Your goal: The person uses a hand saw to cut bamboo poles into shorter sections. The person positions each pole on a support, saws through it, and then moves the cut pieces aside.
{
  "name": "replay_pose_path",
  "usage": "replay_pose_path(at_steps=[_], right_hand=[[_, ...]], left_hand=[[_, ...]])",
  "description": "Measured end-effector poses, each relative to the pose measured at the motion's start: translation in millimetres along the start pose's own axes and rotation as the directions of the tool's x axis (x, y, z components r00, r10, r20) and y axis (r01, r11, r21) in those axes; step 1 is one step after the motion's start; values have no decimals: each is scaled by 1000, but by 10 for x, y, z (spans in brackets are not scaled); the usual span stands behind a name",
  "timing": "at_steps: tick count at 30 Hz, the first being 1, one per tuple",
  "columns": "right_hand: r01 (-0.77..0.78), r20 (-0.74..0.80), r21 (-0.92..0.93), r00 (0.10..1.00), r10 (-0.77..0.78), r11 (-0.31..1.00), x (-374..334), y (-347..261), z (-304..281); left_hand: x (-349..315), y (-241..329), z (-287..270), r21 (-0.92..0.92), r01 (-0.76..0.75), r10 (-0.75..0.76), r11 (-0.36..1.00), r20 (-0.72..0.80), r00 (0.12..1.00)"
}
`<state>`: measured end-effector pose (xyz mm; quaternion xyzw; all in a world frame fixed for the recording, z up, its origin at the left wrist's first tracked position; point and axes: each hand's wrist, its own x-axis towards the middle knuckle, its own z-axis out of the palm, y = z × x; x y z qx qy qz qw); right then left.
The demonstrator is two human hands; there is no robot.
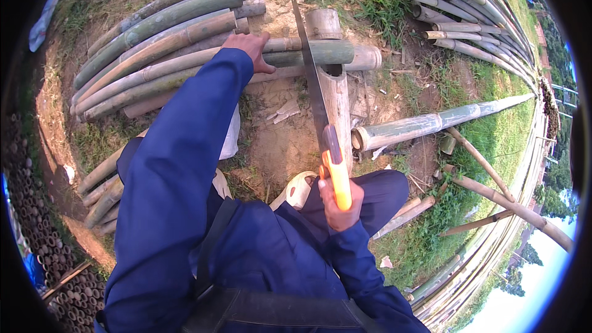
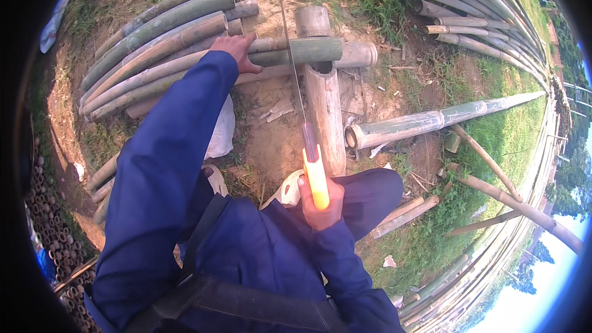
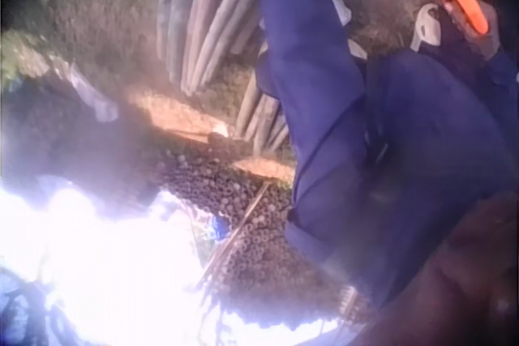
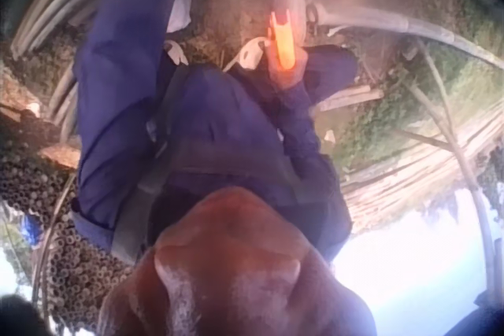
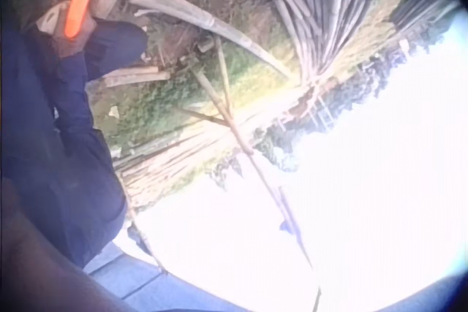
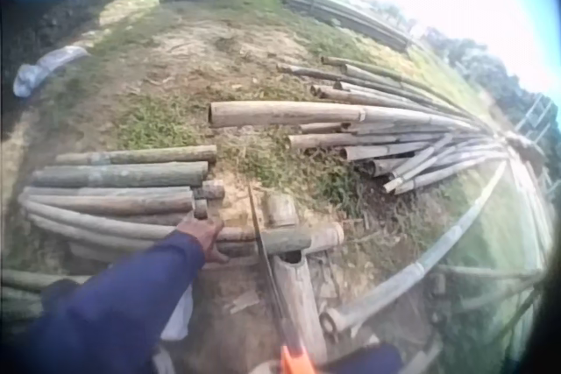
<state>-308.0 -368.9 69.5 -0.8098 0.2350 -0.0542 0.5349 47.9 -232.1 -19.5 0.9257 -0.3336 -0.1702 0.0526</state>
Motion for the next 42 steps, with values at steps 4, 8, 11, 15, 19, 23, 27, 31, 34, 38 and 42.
replay_pose_path(at_steps=[4,8,11,15,19,23,27,31,34,38,42], right_hand=[[77,12,82,997,-78,994,1090,-96,339],[68,-49,169,997,-61,983,1115,100,421],[17,-10,174,1000,-16,985,1234,209,382],[14,-5,202,1000,-14,979,1244,303,381],[68,-23,201,998,-65,977,1216,342,436],[36,-15,210,999,-34,977,1200,292,408],[20,-23,212,1000,-15,977,1162,323,401],[17,-12,218,1000,-15,976,1151,267,382],[23,15,254,999,-28,967,1186,233,400],[64,-2,246,998,-65,967,1189,336,404],[85,-21,271,996,-82,959,1169,272,448]], left_hand=[[18,96,-108,14,7,-7,1000,17,1000],[-49,69,-9,11,76,-75,997,-35,997],[-249,197,95,-22,129,-131,991,-182,975],[-637,378,516,-56,64,-84,996,-501,861],[-800,353,485,-172,-2,-93,985,-541,836],[-1028,352,508,-73,-45,-4,996,-562,827],[-1082,-54,707,181,-78,143,980,-380,914],[-1200,-186,1030,350,-56,171,935,-308,936],[-1103,-307,1202,352,14,129,936,-380,916],[-1093,-249,909,206,-1,64,979,-299,952],[-1149,-77,801,70,96,-83,993,-173,981]])
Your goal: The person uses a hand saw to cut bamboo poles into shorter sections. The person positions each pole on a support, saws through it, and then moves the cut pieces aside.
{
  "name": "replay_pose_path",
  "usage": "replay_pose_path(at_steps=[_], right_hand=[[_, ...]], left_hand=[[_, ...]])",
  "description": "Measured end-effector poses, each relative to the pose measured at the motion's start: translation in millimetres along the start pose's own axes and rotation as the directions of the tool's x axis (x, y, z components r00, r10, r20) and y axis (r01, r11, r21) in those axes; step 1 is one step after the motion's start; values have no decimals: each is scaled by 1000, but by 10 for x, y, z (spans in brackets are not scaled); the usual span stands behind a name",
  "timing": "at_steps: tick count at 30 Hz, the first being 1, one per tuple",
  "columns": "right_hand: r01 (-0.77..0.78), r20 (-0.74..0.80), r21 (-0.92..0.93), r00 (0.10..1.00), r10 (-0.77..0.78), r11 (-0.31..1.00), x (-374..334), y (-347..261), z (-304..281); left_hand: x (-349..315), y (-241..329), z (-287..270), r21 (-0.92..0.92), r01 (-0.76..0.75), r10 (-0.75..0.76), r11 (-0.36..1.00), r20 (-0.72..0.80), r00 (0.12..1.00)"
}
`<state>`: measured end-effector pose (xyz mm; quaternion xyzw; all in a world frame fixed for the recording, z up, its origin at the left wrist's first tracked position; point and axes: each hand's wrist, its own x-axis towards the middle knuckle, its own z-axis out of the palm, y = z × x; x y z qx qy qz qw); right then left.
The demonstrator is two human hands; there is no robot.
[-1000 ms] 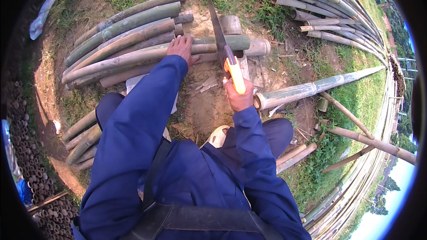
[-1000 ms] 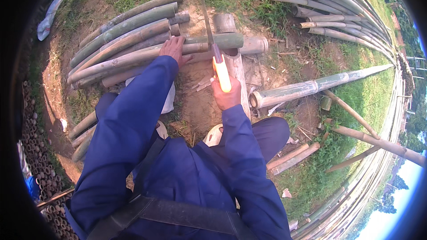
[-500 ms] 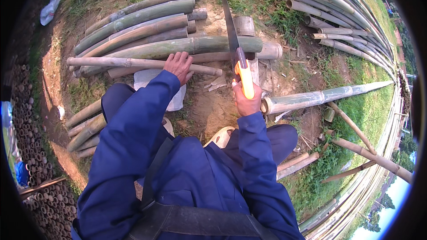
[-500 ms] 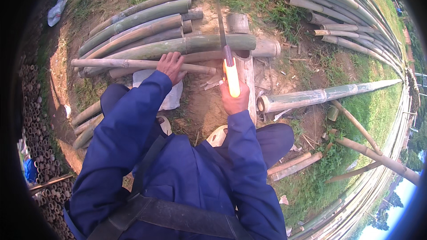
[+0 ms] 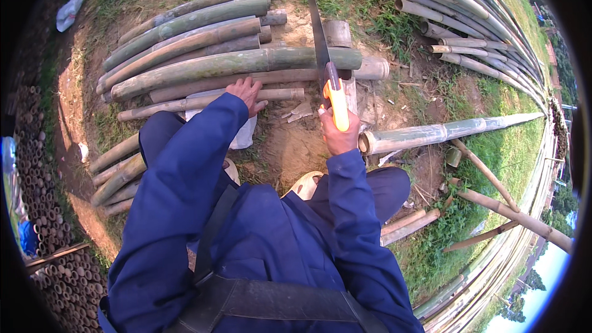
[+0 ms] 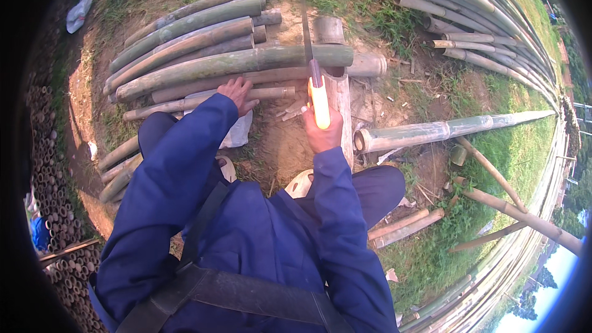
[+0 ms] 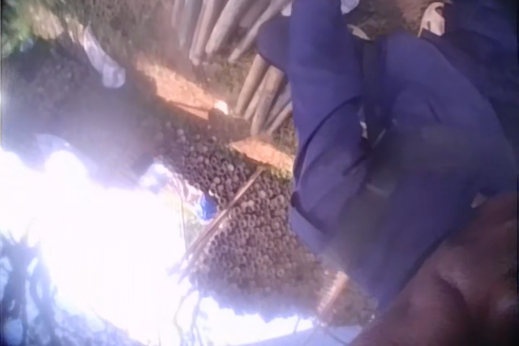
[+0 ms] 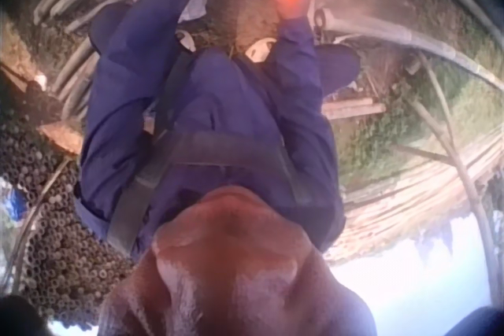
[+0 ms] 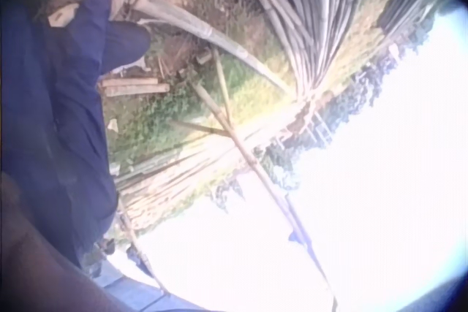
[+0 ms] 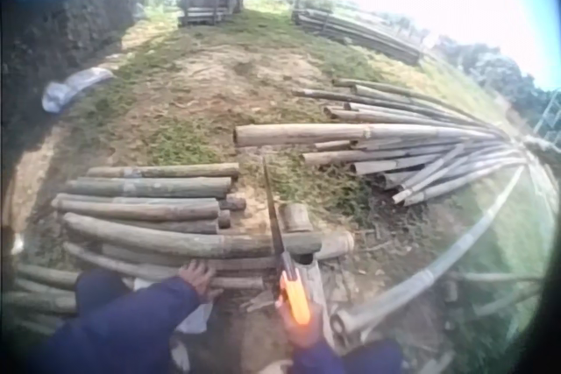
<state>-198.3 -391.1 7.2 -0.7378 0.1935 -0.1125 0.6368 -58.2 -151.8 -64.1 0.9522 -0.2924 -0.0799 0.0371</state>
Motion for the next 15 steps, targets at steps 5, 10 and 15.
replay_pose_path(at_steps=[5,10,15], right_hand=[[-39,16,7,999,39,999,-25,-148,14],[-17,-18,-54,1000,16,998,-46,-303,76],[112,-53,-157,991,-121,981,-100,-237,111]], left_hand=[[295,126,-226,-226,-252,196,941,-245,950],[1037,413,-301,-259,-62,-90,964,-535,840],[1289,662,-310,-195,267,-280,944,-43,959]])
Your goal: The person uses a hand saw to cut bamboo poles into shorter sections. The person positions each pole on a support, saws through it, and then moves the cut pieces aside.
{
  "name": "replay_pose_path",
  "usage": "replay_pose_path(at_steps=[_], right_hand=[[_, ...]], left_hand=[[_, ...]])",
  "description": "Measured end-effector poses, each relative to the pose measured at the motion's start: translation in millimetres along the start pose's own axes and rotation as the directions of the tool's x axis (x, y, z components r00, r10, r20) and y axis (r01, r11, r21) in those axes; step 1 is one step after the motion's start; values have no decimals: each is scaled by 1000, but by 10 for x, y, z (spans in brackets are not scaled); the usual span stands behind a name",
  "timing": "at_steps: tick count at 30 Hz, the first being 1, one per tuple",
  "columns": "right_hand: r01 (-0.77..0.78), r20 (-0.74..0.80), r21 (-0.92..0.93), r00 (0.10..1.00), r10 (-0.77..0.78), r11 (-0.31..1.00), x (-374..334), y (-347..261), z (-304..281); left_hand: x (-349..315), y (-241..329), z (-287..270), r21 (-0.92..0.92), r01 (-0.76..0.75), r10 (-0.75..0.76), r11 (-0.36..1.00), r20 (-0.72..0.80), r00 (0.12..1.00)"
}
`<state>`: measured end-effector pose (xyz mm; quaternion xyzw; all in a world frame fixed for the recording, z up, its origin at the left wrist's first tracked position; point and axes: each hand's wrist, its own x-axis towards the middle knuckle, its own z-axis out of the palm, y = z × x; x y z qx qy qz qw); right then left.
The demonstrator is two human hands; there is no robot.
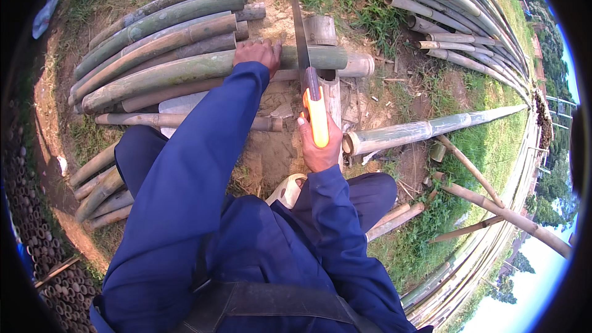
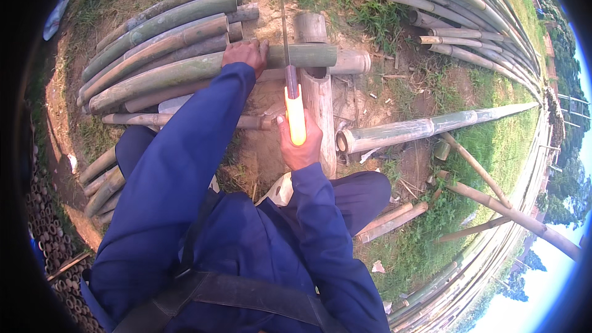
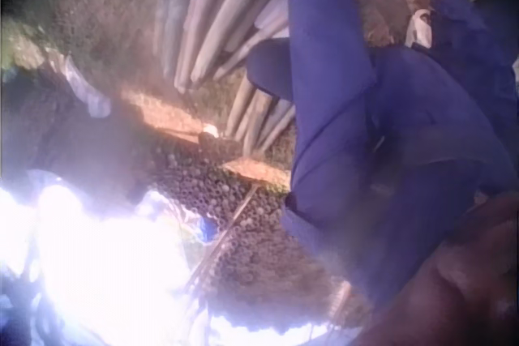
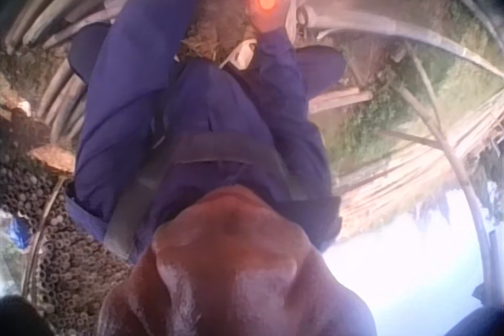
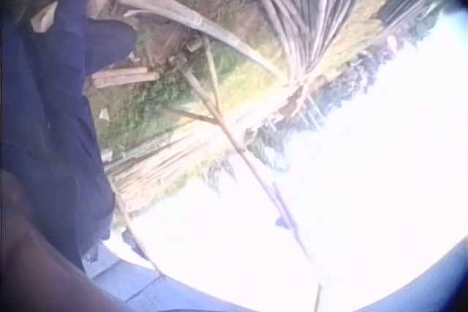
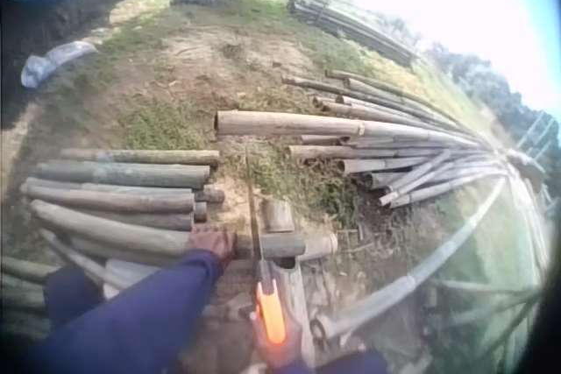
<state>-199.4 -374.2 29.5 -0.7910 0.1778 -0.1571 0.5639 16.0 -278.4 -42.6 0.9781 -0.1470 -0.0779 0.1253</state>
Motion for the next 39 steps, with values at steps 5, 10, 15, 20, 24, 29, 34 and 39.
replay_pose_path(at_steps=[5,10,15,20,24,29,34,39], right_hand=[[4,10,2,1000,-4,1000,29,-63,4],[-182,65,-4,981,182,983,-387,-231,-127],[-307,87,-39,947,309,951,-1225,-422,-586],[-239,105,-48,964,243,970,-269,-223,-248],[-168,83,-65,981,173,984,-277,-97,-131],[-179,108,-167,974,198,970,-1364,-506,-595],[-248,86,-40,964,251,968,-618,-135,-379],[-235,89,-41,967,238,971,-365,-228,-186]], left_hand=[[-29,-34,-115,-54,-36,36,998,6,999],[-44,-126,-47,-54,-99,96,994,-53,994],[56,-108,-158,-45,-49,50,998,23,998],[14,-42,-139,-52,-29,32,998,52,998],[43,-23,-179,-62,-41,48,997,118,992],[-3,-92,-207,-42,-4,9,999,137,991],[27,-10,-156,-49,-8,12,999,79,997],[-1,-47,-190,-30,-23,27,999,152,988]])
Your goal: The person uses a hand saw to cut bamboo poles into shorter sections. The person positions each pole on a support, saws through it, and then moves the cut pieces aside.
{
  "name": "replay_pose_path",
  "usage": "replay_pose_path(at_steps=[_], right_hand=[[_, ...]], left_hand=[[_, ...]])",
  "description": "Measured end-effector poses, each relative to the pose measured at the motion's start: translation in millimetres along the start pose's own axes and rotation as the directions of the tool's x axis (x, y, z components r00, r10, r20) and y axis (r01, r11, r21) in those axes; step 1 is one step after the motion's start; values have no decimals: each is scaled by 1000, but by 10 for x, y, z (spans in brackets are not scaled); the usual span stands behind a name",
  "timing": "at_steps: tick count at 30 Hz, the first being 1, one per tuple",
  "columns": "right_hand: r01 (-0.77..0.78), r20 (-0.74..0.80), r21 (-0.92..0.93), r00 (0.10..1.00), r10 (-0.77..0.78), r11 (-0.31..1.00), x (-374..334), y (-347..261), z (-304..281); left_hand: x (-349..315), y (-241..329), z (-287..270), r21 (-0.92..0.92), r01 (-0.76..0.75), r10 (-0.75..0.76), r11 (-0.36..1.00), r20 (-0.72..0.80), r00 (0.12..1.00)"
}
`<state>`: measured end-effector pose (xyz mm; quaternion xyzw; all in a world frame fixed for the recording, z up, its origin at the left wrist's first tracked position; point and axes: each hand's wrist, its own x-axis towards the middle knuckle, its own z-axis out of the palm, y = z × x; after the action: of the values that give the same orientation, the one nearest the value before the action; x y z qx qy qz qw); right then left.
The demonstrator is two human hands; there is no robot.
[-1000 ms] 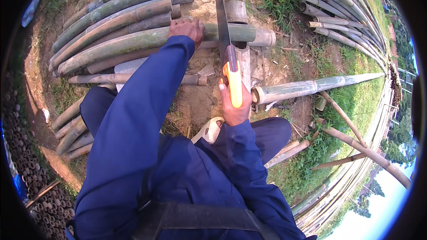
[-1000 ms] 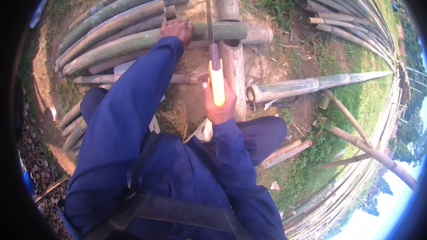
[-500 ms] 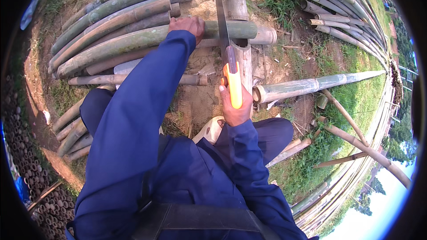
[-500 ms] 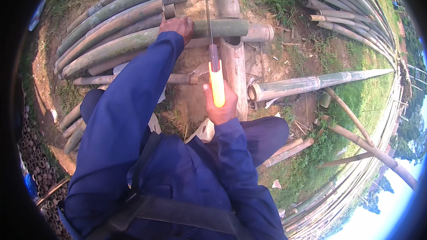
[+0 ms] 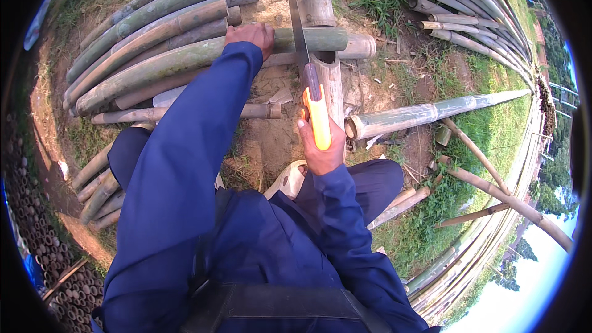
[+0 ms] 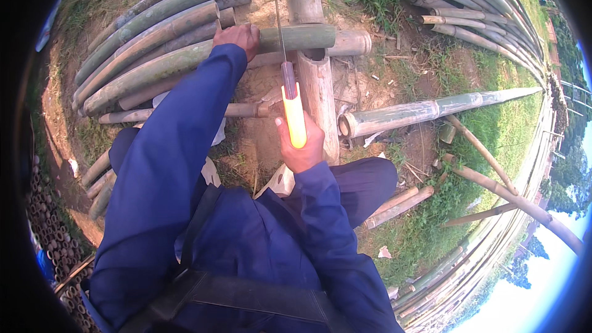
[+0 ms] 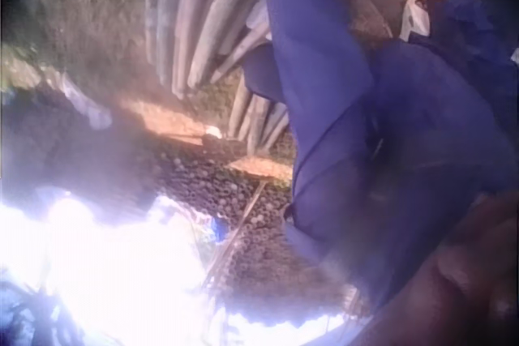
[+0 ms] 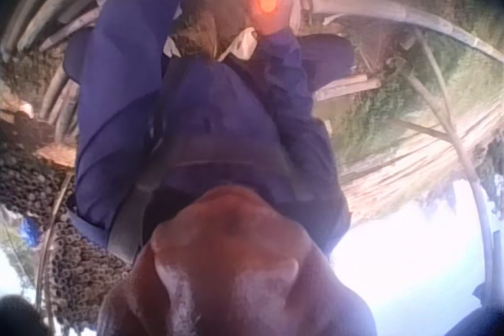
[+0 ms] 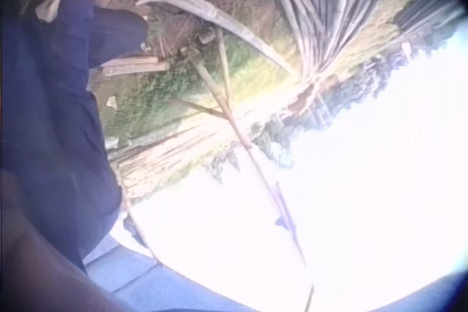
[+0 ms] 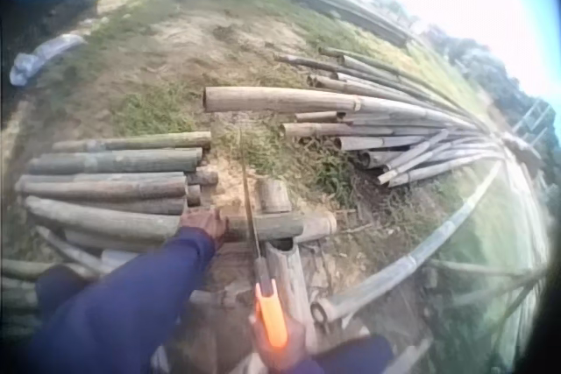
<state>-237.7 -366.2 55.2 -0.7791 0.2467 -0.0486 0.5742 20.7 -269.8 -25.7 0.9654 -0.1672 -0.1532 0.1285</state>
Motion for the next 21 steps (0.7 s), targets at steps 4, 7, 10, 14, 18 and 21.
replay_pose_path(at_steps=[4,7,10,14,18,21], right_hand=[[-43,-5,-62,999,42,997,-1165,-1,-333],[-64,14,-88,998,65,994,-1200,-8,-425],[-41,-12,-15,999,41,999,-460,203,-208],[65,3,54,998,-65,996,169,140,-7],[-27,9,20,1000,26,999,-786,89,-188],[-32,10,-58,999,33,998,-1318,17,-408]], left_hand=[[71,-56,27,-21,22,-23,1000,-74,997],[76,-39,96,-11,8,-9,1000,-150,989],[61,9,83,4,-2,2,1000,-110,994],[68,30,-36,0,-26,26,1000,-36,999],[139,-26,-82,-20,22,-23,1000,-68,997],[71,-19,-26,-13,31,-32,999,-63,997]])
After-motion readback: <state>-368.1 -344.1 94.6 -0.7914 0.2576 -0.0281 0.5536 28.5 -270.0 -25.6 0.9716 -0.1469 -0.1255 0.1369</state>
